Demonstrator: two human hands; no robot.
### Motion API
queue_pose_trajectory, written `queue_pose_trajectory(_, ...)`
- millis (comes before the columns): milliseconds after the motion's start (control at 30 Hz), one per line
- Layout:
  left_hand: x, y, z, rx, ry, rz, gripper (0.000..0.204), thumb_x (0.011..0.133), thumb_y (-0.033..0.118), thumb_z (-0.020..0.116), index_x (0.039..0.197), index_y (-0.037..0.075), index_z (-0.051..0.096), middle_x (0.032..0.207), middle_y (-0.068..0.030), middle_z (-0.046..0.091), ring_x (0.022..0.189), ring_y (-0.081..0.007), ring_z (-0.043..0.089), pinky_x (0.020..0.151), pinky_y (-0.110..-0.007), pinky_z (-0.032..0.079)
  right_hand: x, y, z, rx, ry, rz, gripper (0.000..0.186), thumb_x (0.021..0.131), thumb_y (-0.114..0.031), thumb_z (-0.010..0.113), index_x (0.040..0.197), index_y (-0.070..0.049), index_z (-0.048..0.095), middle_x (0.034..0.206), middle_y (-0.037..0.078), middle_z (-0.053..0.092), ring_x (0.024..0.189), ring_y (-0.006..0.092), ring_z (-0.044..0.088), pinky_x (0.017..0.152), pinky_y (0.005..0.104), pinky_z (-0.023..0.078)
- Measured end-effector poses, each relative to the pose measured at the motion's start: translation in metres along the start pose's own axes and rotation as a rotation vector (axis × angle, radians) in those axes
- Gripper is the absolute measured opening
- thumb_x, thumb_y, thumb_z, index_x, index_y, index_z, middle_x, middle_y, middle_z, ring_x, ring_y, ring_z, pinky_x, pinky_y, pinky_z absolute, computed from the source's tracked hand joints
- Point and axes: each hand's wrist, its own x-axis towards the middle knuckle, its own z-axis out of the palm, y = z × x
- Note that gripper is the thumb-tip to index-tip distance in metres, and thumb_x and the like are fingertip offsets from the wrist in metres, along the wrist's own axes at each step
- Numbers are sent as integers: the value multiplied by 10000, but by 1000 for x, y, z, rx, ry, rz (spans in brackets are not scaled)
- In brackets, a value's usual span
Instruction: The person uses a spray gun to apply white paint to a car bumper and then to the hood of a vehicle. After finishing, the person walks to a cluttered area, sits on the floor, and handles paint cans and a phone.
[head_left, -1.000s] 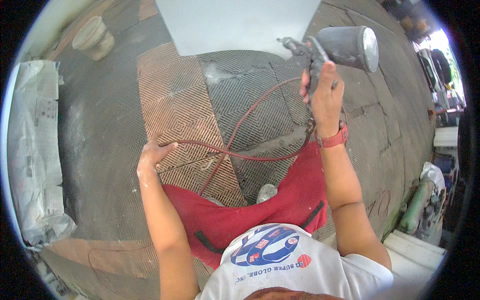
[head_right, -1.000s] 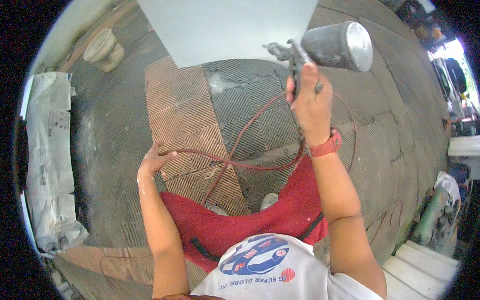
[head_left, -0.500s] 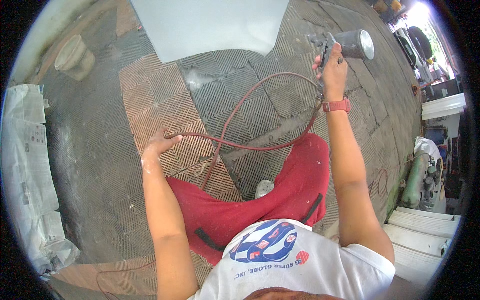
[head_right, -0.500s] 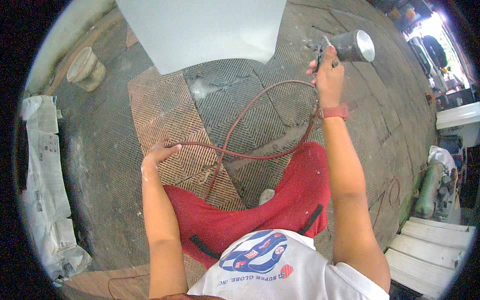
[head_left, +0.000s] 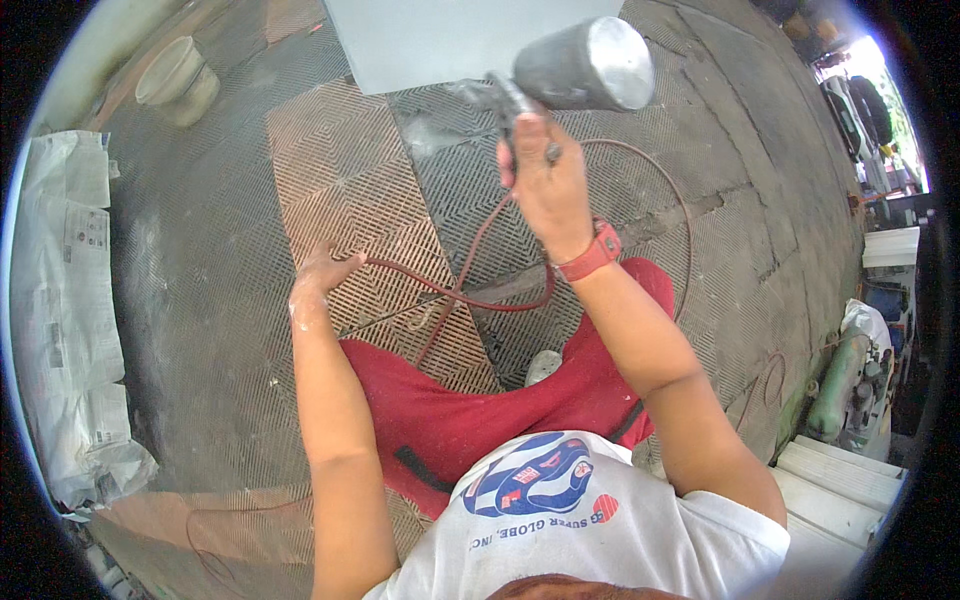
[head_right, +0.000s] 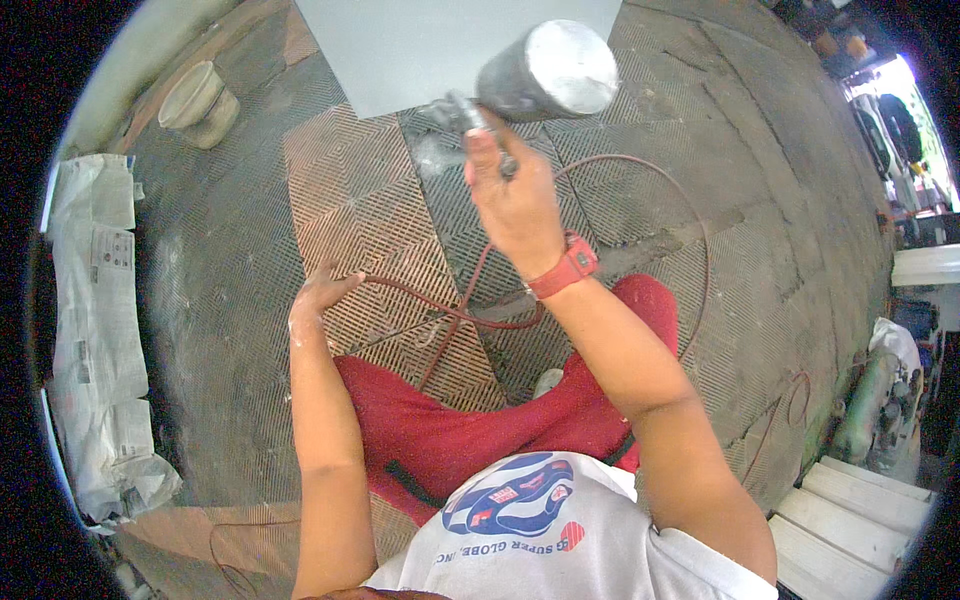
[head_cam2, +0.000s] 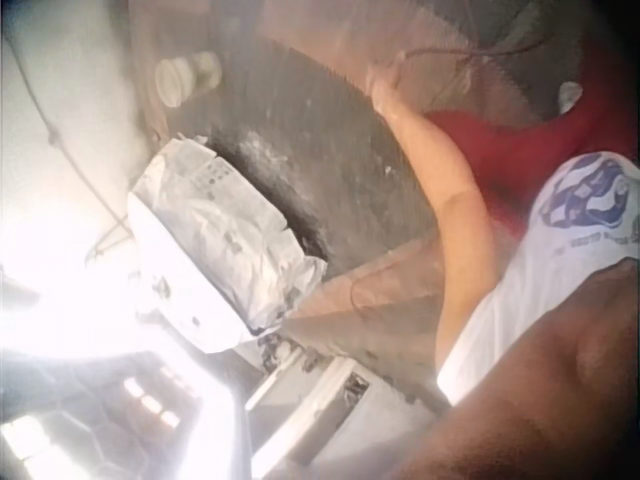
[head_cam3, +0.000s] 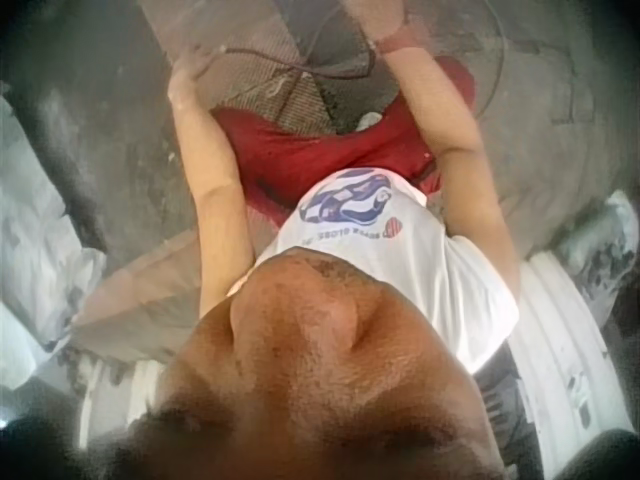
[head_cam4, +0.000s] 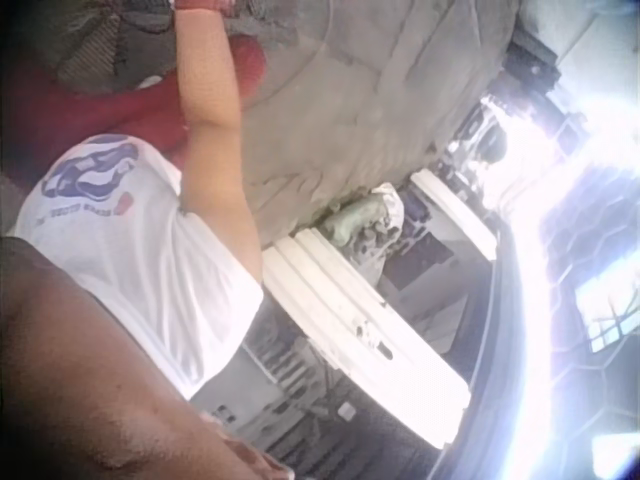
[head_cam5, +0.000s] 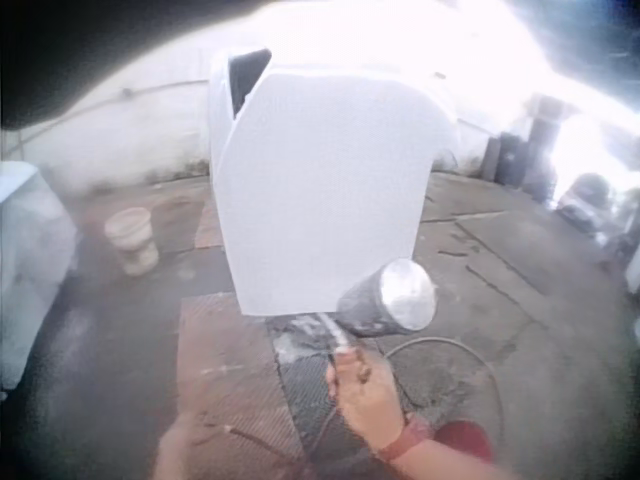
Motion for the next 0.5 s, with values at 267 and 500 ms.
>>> queue_pose_trajectory(267, 18, -18, 6, 18, -25, 5, 1081, 831, 633, 859, 1627, 12, 476, 1590, -300, 556, 1513, -423, 517, 1270, -482, 399, -8, 6, 11, 46, -88, 72, 613, 1143, -557, 529, 1326, 3, 698, 778, -16, 638, 613, 65, 566, 533, 234, 444)
queue_pose_trajectory(500, 3, 3, -1, -16, -52, 4, 1053, 855, 617, 834, 1642, 23, 464, 1637, -256, 524, 1545, -405, 480, 1287, -484, 374, 2, 26, -78, -213, 236, 27, 758, 1144, -673, 383, 916, -15, 683, 697, 19, 622, 561, 94, 568, 501, 258, 442)
